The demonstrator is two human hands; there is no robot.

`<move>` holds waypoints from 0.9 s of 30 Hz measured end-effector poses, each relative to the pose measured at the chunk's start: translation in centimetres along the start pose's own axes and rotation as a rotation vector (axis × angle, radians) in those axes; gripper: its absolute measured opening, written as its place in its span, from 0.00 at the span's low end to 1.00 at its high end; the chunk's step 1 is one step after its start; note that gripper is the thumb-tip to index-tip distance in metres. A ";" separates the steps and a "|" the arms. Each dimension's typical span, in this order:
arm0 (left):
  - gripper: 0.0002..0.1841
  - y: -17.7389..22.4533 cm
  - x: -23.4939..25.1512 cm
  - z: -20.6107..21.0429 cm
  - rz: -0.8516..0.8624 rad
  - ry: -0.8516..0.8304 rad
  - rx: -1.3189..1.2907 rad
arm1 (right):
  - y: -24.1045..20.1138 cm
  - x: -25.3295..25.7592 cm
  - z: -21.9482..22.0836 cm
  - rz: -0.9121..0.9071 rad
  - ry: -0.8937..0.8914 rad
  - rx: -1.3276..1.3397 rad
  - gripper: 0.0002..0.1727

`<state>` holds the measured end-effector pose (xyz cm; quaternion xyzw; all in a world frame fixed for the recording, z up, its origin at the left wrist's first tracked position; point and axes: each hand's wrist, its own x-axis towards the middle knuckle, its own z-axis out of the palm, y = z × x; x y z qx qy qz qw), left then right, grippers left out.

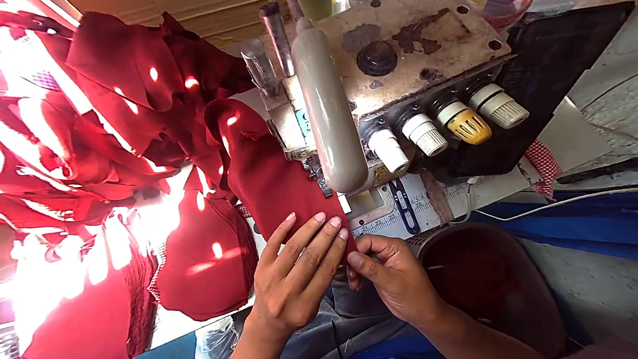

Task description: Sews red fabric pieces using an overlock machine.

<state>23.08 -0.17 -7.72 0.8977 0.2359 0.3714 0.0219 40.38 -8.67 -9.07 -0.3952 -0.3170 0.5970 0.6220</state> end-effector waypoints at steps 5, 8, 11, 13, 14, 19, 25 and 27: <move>0.12 -0.3 0.7 -0.2 -0.024 -0.002 0.032 | -0.6 1.9 -0.2 -0.044 0.004 -0.040 0.09; 0.13 -0.6 0.9 -0.5 -0.046 -0.009 0.027 | -1.0 2.8 -0.1 -0.059 0.003 -0.067 0.09; 0.14 -1.1 1.2 -0.8 -0.070 -0.032 -0.019 | -1.4 3.4 0.2 -0.093 0.014 -0.124 0.10; 0.15 -1.7 1.4 -1.1 -0.094 -0.057 -0.062 | -1.7 3.9 0.6 -0.127 0.062 -0.207 0.12; 0.16 -2.0 1.4 -1.2 -0.105 -0.068 -0.084 | -1.8 4.2 0.7 -0.147 0.096 -0.262 0.13; 0.18 -3.9 2.3 -1.6 -0.137 -0.119 -0.173 | -2.5 5.6 1.1 -0.180 0.223 -0.514 0.24; 0.20 -5.9 3.9 -1.9 -0.198 -0.134 -0.204 | -2.8 5.9 0.8 -0.177 0.259 -0.684 0.28; 0.19 -6.4 4.3 -1.9 -0.229 -0.129 -0.206 | -2.1 5.6 0.3 -0.277 0.180 -0.654 0.26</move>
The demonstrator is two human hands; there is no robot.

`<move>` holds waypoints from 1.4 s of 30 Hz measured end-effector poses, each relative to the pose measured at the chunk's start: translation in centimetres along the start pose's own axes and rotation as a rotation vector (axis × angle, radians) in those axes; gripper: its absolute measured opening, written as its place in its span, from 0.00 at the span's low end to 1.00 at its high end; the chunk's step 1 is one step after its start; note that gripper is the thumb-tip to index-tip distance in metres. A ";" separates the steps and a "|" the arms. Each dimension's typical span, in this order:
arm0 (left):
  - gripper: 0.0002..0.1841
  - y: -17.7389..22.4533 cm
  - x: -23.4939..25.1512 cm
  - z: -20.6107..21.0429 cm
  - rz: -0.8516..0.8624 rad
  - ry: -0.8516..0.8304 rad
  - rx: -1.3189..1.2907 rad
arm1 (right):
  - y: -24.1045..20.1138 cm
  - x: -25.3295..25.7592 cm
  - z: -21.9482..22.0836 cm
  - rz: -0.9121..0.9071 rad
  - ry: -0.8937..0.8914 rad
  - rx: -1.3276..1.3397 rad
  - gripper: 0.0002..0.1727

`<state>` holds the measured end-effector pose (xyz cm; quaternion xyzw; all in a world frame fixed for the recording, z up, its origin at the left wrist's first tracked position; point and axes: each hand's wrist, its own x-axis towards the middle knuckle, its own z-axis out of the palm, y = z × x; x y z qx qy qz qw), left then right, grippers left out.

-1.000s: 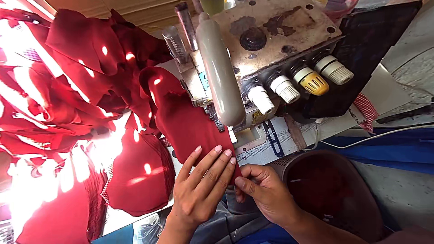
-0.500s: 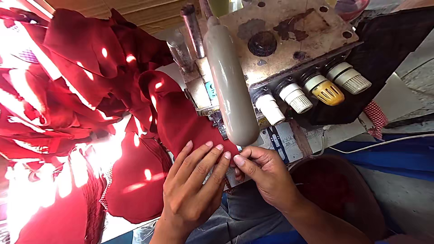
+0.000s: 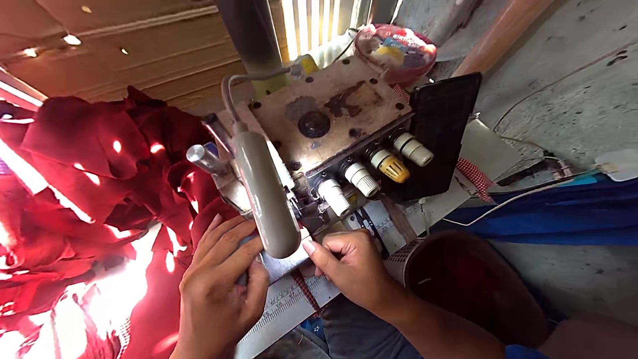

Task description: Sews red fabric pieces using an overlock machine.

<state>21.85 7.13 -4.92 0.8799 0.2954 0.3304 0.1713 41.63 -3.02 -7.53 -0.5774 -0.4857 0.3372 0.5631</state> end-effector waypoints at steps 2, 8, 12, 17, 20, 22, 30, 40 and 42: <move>0.19 -0.1 0.5 0.0 -0.028 0.025 0.021 | 1.6 -0.6 0.0 -0.145 -0.077 0.061 0.26; 0.15 0.0 1.3 0.4 -0.105 0.110 0.105 | 4.4 -1.4 0.7 -0.387 -0.268 -0.117 0.24; 0.13 -1.1 1.3 -0.8 -0.121 0.144 0.093 | 4.2 -1.1 0.7 -0.336 -0.299 -0.119 0.23; 0.13 -7.6 0.9 -3.1 -0.397 0.456 -0.384 | 4.4 -1.0 0.7 -0.310 -0.286 -0.095 0.23; 0.18 -7.8 2.8 -3.2 -0.845 0.511 -0.601 | 4.4 -1.0 0.7 -0.289 -0.280 -0.090 0.23; 0.17 -6.9 4.0 -2.7 -0.927 0.397 -0.691 | 4.4 -1.0 0.6 -0.281 -0.273 -0.089 0.22; 0.09 -7.8 4.5 -5.4 -0.657 0.503 -0.247 | 4.9 -1.1 0.5 -0.251 -0.261 -0.044 0.20; 0.27 -10.4 13.2 -10.9 -0.390 0.300 0.415 | 4.7 -1.1 0.4 -0.248 -0.280 -0.060 0.20; 0.40 -12.2 13.4 -10.1 -0.556 0.153 0.356 | 4.7 -1.1 0.4 -0.246 -0.268 -0.064 0.20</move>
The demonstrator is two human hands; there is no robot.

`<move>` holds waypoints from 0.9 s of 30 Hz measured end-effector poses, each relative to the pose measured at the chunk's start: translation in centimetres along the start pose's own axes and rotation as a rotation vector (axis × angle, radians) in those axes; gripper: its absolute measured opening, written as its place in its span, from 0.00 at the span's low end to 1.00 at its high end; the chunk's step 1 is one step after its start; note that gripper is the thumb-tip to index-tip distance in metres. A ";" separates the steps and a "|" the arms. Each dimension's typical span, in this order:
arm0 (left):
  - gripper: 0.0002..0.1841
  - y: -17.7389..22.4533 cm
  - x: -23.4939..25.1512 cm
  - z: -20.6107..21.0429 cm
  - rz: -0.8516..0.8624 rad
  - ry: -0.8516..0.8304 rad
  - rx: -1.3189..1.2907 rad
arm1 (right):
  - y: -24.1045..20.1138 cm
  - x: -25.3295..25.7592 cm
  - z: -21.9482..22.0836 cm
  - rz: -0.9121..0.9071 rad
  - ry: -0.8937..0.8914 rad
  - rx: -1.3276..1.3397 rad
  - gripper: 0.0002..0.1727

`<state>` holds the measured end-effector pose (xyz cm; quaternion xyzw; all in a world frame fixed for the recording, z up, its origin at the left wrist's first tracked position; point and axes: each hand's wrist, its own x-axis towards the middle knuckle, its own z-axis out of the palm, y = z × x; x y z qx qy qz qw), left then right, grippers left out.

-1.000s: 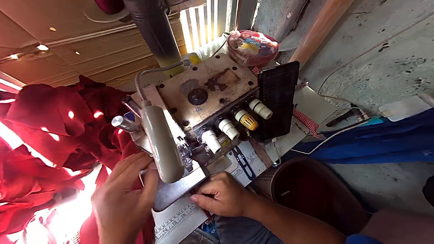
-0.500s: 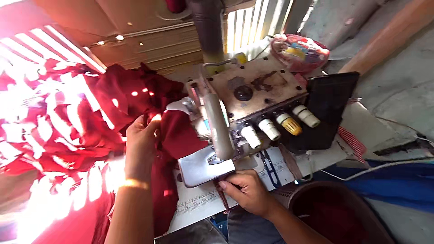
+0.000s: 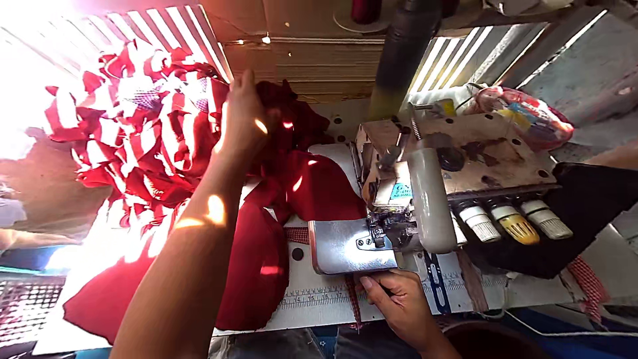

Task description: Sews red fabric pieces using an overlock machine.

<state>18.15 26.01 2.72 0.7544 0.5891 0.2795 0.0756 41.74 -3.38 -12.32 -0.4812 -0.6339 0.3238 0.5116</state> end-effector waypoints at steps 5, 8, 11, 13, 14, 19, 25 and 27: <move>0.22 2.5 -6.6 0.5 0.108 0.087 0.002 | 0.1 -0.1 0.0 0.011 0.012 -0.019 0.20; 0.11 2.8 -10.2 1.9 0.238 0.069 -0.055 | 0.1 0.1 0.2 0.004 0.005 -0.040 0.20; 0.16 0.7 -9.7 3.8 0.350 -0.002 -0.072 | 0.1 0.1 0.1 -0.002 -0.002 -0.047 0.19; 0.08 -0.4 -9.0 4.4 0.409 0.018 -0.033 | 0.1 0.0 0.2 0.003 0.006 -0.043 0.20; 0.06 -0.8 -8.8 4.5 0.411 0.046 -0.014 | 0.1 0.0 0.1 0.005 0.012 -0.038 0.20; 0.04 -2.3 -8.8 4.9 0.375 0.317 -0.050 | 0.3 0.0 0.2 0.010 0.038 -0.045 0.20; 0.04 -2.1 -8.6 4.3 0.338 0.368 -0.053 | 0.3 0.0 0.2 0.000 0.033 -0.036 0.21; 0.04 -1.9 -8.5 4.1 0.349 0.356 -0.055 | 0.4 -0.1 0.2 0.005 0.032 -0.033 0.22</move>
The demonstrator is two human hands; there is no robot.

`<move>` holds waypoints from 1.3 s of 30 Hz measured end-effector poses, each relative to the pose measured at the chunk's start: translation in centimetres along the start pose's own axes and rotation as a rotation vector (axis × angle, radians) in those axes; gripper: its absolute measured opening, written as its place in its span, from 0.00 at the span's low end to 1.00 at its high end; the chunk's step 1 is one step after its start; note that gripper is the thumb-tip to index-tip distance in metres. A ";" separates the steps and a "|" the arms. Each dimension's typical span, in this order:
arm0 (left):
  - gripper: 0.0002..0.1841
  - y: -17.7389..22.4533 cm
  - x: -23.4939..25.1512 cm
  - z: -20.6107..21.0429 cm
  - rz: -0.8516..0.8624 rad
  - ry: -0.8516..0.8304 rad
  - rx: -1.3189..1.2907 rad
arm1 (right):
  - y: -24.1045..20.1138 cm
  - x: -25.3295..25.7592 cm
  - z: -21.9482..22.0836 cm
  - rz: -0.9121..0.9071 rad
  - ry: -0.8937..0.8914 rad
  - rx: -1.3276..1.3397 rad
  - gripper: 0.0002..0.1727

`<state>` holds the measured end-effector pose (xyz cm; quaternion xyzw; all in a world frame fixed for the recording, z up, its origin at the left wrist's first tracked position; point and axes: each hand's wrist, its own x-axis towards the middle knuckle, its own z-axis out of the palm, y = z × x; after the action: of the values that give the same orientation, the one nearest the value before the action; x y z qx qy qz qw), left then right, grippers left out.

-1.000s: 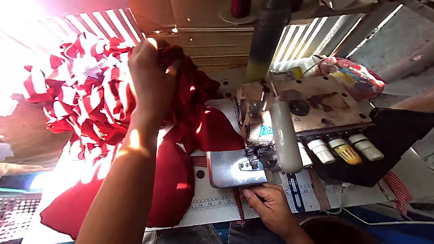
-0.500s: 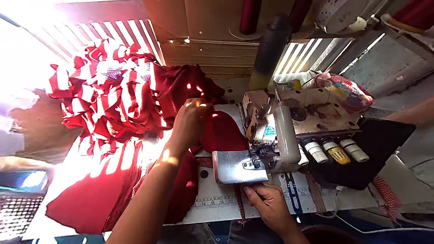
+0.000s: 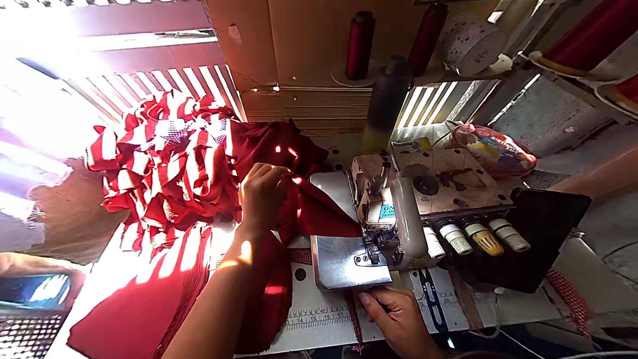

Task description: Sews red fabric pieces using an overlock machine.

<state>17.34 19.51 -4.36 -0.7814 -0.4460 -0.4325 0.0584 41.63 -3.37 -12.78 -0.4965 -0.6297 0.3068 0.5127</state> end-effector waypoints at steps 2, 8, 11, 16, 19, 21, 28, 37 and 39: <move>0.04 -0.1 0.2 -0.1 0.011 -0.035 -0.022 | 0.1 -0.1 0.0 0.001 0.003 0.008 0.21; 0.10 -2.5 2.7 -3.0 -0.067 -0.550 -0.348 | -0.2 -0.3 0.0 -0.005 -0.016 0.000 0.21; 0.08 -3.7 4.8 -2.8 -0.143 -0.595 -0.542 | -0.5 -0.3 -0.4 -0.018 -0.028 -0.012 0.21; 0.01 -2.4 8.7 -1.2 -0.151 -0.779 -0.415 | -0.7 0.0 -0.3 -0.034 -0.040 0.000 0.21; 0.02 -1.6 9.2 1.1 -0.114 -0.842 -0.287 | -0.8 0.1 -0.3 -0.045 -0.038 0.009 0.22; 0.06 -0.3 9.0 1.5 -0.177 -0.785 -0.222 | -0.7 0.2 -0.3 -0.053 -0.042 0.010 0.23; 0.17 5.9 1.6 -0.9 0.077 -0.378 -0.100 | -0.6 0.3 -0.2 -0.068 -0.040 0.041 0.22; 0.35 7.3 -2.6 0.5 0.018 -0.582 -0.042 | -0.6 0.3 0.0 -0.060 -0.044 0.021 0.23; 0.36 7.1 -2.3 0.7 0.017 -0.563 -0.068 | -0.7 0.4 -0.1 -0.044 -0.043 0.018 0.23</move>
<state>22.54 14.12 -4.37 -0.8760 -0.4235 -0.2125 -0.0904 41.51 -3.21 -11.94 -0.4714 -0.6485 0.3117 0.5100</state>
